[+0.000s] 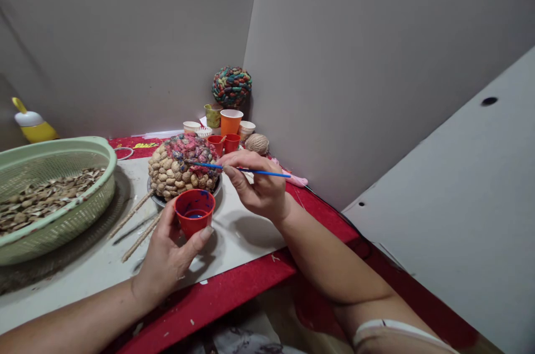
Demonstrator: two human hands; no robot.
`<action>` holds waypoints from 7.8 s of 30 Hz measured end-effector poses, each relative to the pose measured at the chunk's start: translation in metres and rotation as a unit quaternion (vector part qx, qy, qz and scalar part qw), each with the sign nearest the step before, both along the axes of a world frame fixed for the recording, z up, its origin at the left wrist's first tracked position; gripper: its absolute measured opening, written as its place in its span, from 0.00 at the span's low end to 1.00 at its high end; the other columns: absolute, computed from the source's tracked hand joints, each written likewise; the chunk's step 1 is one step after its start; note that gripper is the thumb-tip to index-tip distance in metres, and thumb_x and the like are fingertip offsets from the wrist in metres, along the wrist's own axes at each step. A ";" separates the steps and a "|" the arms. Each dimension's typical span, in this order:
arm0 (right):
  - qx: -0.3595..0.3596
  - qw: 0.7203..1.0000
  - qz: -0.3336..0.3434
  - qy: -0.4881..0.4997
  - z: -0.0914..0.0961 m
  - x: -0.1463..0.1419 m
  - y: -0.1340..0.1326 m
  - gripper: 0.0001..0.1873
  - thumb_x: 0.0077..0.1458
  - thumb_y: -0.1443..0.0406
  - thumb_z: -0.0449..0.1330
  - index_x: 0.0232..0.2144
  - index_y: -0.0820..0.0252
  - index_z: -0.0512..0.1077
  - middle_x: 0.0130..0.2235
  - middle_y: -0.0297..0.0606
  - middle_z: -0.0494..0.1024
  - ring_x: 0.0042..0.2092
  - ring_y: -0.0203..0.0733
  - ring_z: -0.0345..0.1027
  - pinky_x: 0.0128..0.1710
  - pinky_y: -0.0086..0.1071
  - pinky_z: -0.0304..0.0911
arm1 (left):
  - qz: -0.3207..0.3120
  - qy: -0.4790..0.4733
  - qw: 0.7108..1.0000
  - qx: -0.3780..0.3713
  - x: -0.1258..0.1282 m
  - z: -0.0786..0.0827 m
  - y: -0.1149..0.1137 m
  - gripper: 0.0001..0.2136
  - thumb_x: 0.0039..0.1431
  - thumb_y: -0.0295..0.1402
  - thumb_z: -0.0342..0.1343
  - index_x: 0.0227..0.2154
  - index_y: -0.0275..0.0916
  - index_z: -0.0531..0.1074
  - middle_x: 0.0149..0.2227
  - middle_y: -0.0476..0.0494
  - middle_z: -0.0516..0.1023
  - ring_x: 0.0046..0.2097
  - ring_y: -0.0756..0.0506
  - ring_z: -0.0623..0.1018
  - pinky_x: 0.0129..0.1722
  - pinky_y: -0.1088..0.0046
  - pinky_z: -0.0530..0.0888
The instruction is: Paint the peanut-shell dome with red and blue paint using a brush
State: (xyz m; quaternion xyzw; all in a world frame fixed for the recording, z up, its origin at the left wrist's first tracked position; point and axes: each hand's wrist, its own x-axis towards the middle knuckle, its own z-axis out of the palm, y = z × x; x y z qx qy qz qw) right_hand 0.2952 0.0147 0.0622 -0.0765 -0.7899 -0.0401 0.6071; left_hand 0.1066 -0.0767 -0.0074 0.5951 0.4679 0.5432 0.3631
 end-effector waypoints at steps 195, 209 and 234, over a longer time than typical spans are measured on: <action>-0.405 0.868 0.156 0.243 -0.002 -0.031 -0.003 0.23 0.50 0.47 0.69 0.29 0.56 0.67 0.21 0.24 0.77 0.22 0.33 0.75 0.23 0.25 0.73 | 0.047 -0.032 0.997 0.053 0.005 0.005 -0.001 0.25 0.49 0.36 0.71 0.49 0.42 0.68 0.46 0.45 0.81 0.43 0.46 0.83 0.43 0.70 0.80; -0.263 0.949 0.049 0.169 -0.012 -0.022 -0.012 0.10 0.62 0.62 0.63 0.29 0.58 0.71 0.27 0.29 0.76 0.28 0.31 0.73 0.28 0.25 0.72 | 0.031 -0.050 0.997 0.055 0.003 0.001 0.001 0.25 0.50 0.33 0.72 0.50 0.43 0.69 0.47 0.48 0.80 0.46 0.48 0.82 0.45 0.75 0.79; -0.081 0.993 0.010 0.081 -0.007 -0.014 -0.013 0.04 0.61 0.71 0.62 0.38 0.59 0.74 0.34 0.35 0.82 0.35 0.35 0.78 0.38 0.29 0.74 | 0.020 -0.040 0.997 0.058 0.003 0.001 0.000 0.25 0.51 0.34 0.71 0.51 0.43 0.69 0.48 0.47 0.80 0.47 0.48 0.82 0.47 0.73 0.79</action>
